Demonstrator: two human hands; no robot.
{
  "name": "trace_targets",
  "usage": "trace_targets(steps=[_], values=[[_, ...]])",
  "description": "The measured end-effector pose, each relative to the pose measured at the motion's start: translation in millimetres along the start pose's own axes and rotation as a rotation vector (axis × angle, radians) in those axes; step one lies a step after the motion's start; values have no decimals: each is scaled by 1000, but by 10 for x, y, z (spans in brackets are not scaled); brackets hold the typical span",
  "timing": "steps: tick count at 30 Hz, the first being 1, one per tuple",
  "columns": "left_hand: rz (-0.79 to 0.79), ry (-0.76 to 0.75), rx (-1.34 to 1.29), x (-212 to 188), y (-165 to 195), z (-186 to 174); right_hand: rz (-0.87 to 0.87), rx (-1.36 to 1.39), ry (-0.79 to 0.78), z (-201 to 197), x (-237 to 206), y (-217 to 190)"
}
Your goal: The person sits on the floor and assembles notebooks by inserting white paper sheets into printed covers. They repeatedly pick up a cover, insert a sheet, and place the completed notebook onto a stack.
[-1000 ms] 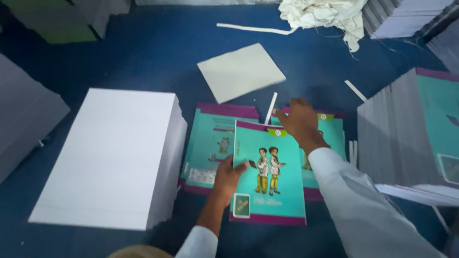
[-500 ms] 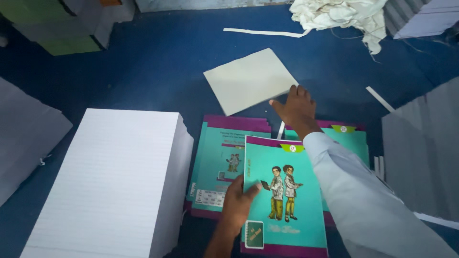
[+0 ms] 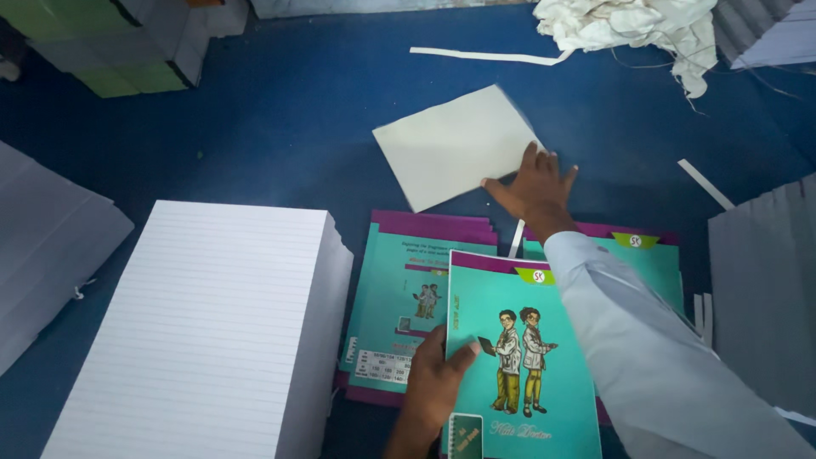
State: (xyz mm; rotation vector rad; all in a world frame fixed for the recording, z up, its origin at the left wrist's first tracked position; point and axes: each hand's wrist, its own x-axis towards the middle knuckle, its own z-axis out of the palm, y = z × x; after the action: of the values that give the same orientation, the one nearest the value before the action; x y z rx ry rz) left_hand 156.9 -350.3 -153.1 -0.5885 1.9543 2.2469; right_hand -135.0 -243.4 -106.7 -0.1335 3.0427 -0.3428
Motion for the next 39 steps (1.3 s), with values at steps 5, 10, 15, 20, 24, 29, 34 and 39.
trace_targets(steps=[5,10,15,20,24,29,34,39], values=[[-14,-17,-168,-3,-4,29,-30,176,77,10,58,-56],[0,-23,-196,-20,-21,36,23,968,224,-42,163,-148],[-15,3,-154,-19,6,39,364,1475,27,-164,185,-173],[-40,-1,-98,-26,77,22,360,1649,26,-223,141,-82],[-46,38,-7,-53,99,26,345,1684,19,-233,48,54],[23,5,-120,-66,91,36,342,1753,-49,-278,-232,299],[4,-7,-129,-79,108,46,522,1938,-86,-372,-468,586],[-21,-41,-127,-88,141,34,511,1854,-164,-402,-788,825]])
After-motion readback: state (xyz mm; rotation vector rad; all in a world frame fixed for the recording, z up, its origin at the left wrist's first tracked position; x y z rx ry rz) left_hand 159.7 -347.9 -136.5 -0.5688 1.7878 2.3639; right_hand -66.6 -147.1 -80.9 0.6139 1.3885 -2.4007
